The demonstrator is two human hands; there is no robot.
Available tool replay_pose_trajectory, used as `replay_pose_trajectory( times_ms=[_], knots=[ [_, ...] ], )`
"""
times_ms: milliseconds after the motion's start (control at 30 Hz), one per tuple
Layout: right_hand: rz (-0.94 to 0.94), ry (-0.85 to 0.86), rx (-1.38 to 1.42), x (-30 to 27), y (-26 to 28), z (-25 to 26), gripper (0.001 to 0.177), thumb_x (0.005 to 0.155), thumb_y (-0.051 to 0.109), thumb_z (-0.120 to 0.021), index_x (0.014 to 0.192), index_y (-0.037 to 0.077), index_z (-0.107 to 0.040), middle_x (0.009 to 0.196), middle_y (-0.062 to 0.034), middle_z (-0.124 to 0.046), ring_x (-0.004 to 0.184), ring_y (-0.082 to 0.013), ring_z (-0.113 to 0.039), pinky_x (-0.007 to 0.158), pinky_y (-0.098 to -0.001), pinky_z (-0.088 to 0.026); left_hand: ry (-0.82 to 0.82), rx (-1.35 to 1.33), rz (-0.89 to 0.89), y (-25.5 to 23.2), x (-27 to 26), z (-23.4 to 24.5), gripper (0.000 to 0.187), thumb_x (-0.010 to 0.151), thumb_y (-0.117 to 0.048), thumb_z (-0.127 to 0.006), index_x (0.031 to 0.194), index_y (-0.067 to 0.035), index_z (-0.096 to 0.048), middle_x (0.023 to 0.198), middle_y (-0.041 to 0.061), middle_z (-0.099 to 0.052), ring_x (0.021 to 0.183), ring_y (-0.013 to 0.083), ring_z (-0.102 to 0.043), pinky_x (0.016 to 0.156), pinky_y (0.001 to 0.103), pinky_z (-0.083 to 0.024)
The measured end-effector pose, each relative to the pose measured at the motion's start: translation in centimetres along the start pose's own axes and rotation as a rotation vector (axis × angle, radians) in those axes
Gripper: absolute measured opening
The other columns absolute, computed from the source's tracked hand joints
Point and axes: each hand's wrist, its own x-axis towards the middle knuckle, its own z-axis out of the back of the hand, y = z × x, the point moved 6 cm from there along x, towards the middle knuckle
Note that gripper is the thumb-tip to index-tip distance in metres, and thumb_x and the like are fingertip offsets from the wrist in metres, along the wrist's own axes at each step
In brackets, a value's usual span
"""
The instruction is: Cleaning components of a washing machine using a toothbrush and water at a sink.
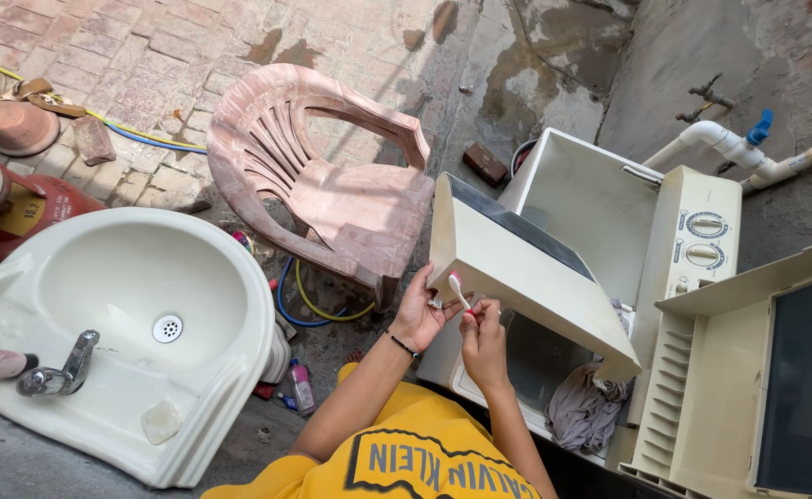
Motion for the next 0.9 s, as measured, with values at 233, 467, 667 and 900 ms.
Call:
replay_pose_trajectory(
  times_ms=[233,467,667,900],
  knots=[
    [0.172,0.117,-0.181,-1.6,-3.8,-2.3,0.017,0.1,0.015,-0.064,0.102,0.003,-0.053,0.072,-0.0149,-0.065,0.062,-0.0219,-0.064,0.056,-0.0352,-0.049,-0.034,-0.072,-0.078,-1.4,1.2,3.4,0.047,0.103,-0.042,-0.057,0.13,-0.004,-0.057,0.119,0.011,-0.068,0.106,0.0244,-0.072,0.097,0.041,-0.059],
    [0.093,-0.138,0.231,-0.6,-3.8,-1.3,0.019,0.102,0.017,-0.061,0.108,0.0,-0.054,0.08,-0.0075,-0.069,0.067,-0.011,-0.068,0.062,-0.0265,-0.057,-0.026,-0.018,-0.195,-2.5,0.1,0.9,0.045,0.09,-0.038,-0.073,0.125,-0.011,-0.061,0.117,0.004,-0.07,0.109,0.0191,-0.069,0.097,0.038,-0.058],
    [0.22,-0.04,0.009,-0.6,-2.2,-1.8,0.019,0.103,0.015,-0.06,0.114,-0.001,-0.062,0.082,-0.0101,-0.072,0.069,-0.016,-0.069,0.064,-0.0288,-0.055,0.088,0.033,-0.283,-0.2,3.3,4.0,0.028,0.094,-0.025,-0.084,0.111,-0.011,-0.065,0.104,-0.002,-0.066,0.103,0.0131,-0.066,0.103,0.036,-0.059],
    [0.509,-0.064,-0.031,-1.5,0.7,-0.4,0.023,0.098,0.009,-0.064,0.115,-0.006,-0.058,0.096,-0.0178,-0.068,0.078,-0.0216,-0.072,0.068,-0.0307,-0.057,-0.056,-0.013,-0.353,-2.6,1.3,1.6,0.024,0.088,-0.024,-0.081,0.104,-0.013,-0.067,0.098,-0.001,-0.069,0.087,0.01,-0.071,0.081,0.028,-0.061]
  ],
)
